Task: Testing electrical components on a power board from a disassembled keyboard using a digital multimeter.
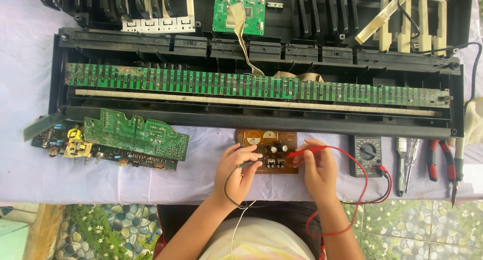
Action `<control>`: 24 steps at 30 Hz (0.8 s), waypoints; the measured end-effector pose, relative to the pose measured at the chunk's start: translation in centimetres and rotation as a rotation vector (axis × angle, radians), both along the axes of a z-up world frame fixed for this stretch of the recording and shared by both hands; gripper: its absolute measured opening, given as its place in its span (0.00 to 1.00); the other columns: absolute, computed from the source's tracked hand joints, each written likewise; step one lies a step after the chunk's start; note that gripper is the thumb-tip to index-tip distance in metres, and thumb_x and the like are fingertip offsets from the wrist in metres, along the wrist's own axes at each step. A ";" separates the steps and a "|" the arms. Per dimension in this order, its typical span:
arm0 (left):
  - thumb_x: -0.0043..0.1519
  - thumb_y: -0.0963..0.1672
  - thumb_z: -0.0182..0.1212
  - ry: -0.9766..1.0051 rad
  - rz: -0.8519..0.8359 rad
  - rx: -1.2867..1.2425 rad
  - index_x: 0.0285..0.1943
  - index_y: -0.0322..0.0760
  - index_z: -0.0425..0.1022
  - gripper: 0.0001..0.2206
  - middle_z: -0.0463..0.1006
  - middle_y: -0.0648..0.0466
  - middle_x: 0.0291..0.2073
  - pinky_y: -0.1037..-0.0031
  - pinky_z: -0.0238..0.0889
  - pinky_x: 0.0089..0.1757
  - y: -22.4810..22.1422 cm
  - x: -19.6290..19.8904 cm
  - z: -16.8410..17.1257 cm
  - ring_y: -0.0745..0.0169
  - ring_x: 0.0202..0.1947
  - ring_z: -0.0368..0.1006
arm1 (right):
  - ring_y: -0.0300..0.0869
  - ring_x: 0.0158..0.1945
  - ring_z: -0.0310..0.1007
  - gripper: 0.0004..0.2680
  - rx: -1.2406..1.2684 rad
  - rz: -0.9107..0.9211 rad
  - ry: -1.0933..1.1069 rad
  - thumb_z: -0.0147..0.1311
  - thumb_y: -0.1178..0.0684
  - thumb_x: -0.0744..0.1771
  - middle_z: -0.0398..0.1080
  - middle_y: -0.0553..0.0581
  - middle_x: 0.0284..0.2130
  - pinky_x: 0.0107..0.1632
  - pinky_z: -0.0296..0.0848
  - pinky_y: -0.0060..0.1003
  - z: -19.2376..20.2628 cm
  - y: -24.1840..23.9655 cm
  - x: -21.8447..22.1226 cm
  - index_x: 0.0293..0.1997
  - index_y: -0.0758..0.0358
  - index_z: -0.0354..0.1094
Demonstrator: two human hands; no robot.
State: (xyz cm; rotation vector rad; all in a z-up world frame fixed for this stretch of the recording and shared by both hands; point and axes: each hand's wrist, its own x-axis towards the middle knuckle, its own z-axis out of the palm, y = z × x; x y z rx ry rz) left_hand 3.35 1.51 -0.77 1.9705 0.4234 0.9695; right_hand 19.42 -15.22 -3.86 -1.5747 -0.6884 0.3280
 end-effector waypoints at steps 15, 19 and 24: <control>0.64 0.43 0.65 0.024 -0.016 -0.060 0.38 0.41 0.73 0.05 0.86 0.59 0.36 0.62 0.61 0.58 0.3 -0.3 0.1 0.56 0.49 0.82 | 0.40 0.21 0.71 0.08 -0.028 -0.006 -0.080 0.41 0.54 0.73 0.73 0.58 0.29 0.26 0.75 0.34 1.0 0.6 0.3 0.47 0.69 0.66; 0.64 0.43 0.66 0.006 -0.029 -0.050 0.38 0.41 0.74 0.05 0.86 0.59 0.36 0.61 0.60 0.59 0.5 -0.2 0.3 0.54 0.50 0.81 | 0.39 0.25 0.73 0.04 0.043 0.045 -0.051 0.45 0.57 0.72 0.74 0.60 0.35 0.30 0.73 0.32 0.5 0.5 0.1 0.45 0.67 0.64; 0.65 0.45 0.64 0.085 -0.073 0.018 0.39 0.45 0.73 0.05 0.85 0.63 0.38 0.61 0.56 0.59 0.5 -0.2 0.3 0.58 0.53 0.79 | 0.40 0.25 0.72 0.03 -0.043 0.088 -0.093 0.46 0.60 0.71 0.75 0.61 0.35 0.31 0.72 0.32 0.2 0.4 0.3 0.44 0.67 0.65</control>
